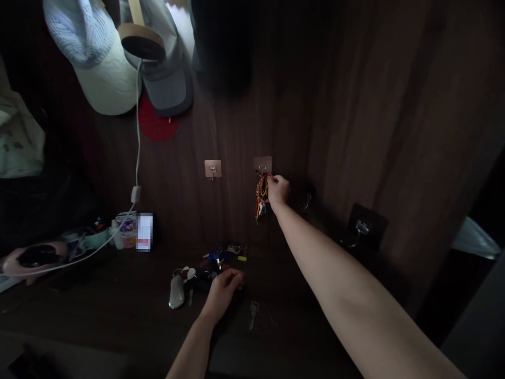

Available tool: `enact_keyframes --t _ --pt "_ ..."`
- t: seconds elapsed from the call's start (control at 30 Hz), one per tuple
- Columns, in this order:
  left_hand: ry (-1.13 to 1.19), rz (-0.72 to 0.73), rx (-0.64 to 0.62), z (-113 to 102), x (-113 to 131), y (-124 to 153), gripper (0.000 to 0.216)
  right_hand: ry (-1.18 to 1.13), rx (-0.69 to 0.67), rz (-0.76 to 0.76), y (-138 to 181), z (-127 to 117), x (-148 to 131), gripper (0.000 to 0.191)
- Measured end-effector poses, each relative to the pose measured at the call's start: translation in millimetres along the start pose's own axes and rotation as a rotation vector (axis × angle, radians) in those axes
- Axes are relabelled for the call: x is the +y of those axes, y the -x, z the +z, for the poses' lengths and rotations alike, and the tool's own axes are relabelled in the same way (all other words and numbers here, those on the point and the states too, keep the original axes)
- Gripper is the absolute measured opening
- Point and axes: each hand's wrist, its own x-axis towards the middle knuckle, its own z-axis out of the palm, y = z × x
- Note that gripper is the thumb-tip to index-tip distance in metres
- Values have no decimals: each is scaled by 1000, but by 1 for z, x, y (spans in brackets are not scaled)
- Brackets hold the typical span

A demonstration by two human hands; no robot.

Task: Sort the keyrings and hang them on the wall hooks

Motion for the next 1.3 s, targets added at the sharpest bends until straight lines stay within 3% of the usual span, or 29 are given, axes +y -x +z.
enact_keyframes --t 0.23,0.5,0.7,0.97,1.3 --pt "1 2 -12 -1 -2 0 33 44 -33 68 -3 1 -3 25" --pt "3 12 -3 0 -2 0 33 -79 -21 111 14 -2 32 9" --pt "-8 7 -4 0 -2 0 36 -231 -21 157 47 -4 62 20" --pt "3 -25 -13 -1 -3 0 38 -560 -86 261 83 -1 74 36" --pt "3 -21 -13 -1 -1 0 37 -427 -214 348 111 -18 97 31"
